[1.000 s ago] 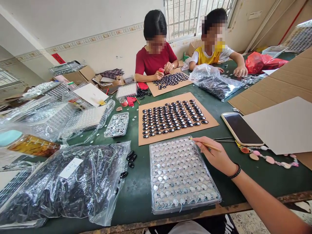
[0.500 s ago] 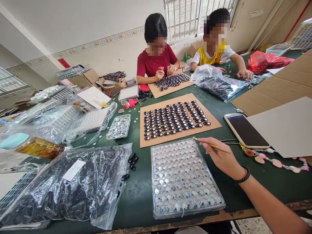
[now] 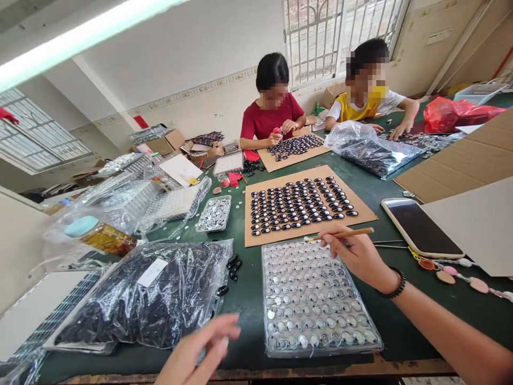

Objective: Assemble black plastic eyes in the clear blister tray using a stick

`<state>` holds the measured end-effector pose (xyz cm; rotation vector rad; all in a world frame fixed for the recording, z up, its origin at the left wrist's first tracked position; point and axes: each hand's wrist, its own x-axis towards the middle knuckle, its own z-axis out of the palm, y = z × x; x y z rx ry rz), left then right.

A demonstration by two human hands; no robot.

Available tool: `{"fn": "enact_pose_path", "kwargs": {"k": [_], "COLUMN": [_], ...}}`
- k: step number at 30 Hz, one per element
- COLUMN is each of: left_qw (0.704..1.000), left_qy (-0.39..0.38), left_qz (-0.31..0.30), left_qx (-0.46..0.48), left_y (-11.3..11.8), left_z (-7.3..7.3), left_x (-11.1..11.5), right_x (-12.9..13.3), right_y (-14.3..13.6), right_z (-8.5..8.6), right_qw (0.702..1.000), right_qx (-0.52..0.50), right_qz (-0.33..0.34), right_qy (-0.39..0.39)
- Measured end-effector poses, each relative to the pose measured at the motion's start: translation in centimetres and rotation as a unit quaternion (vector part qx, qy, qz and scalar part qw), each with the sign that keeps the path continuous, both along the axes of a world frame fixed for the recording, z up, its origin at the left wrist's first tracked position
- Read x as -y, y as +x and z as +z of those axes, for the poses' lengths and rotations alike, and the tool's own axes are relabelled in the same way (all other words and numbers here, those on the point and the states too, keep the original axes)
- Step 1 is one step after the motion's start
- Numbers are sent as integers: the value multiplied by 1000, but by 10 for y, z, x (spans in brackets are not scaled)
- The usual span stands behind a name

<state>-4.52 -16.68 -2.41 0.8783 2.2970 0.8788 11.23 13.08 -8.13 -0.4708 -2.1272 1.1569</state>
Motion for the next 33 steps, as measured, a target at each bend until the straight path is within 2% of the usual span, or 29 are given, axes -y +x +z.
{"fn": "enact_pose_path", "kwargs": {"k": [2, 4, 6, 8, 11, 13, 16, 19, 24, 27, 30, 33], "left_qw": [996, 986, 974, 960, 942, 933, 915, 900, 898, 904, 925, 924], "left_qy": [56, 134, 175, 194, 210, 220, 241, 261, 254, 248, 261, 323], "left_qz": [-50, -60, -55, -59, -46, -33, -18, 7, 18, 11, 31, 119], "left_qx": [47, 83, 132, 192, 258, 284, 324, 349, 359, 347, 275, 167], "left_y": [-14, -21, -23, -19, -11, -7, -2, -1, 5, 6, -12, -54], "left_z": [3, -5, -22, -42, -65, -72, -73, -72, -71, -70, -65, -58], "left_x": [-45, -93, -130, -151, -156, -151, -147, -147, -148, -146, -146, -146], "right_x": [4, 10, 15, 22, 31, 36, 42, 44, 46, 46, 42, 38], "right_y": [-13, -22, -26, -25, -20, -18, -18, -20, -19, -16, -12, -9], "right_z": [9, 10, 6, -2, -11, -13, -15, -19, -25, -22, -16, -11], "right_qw": [1000, 998, 993, 987, 987, 990, 993, 992, 990, 988, 983, 981], "right_qx": [-24, -61, -100, -117, -108, -95, -80, -80, -96, -121, -150, -150], "right_qz": [12, 15, 18, 20, 33, 47, 59, 63, 65, 48, 12, -11], "right_qy": [6, -21, -68, -104, -111, -89, -64, -73, -80, -84, -109, -124]}}
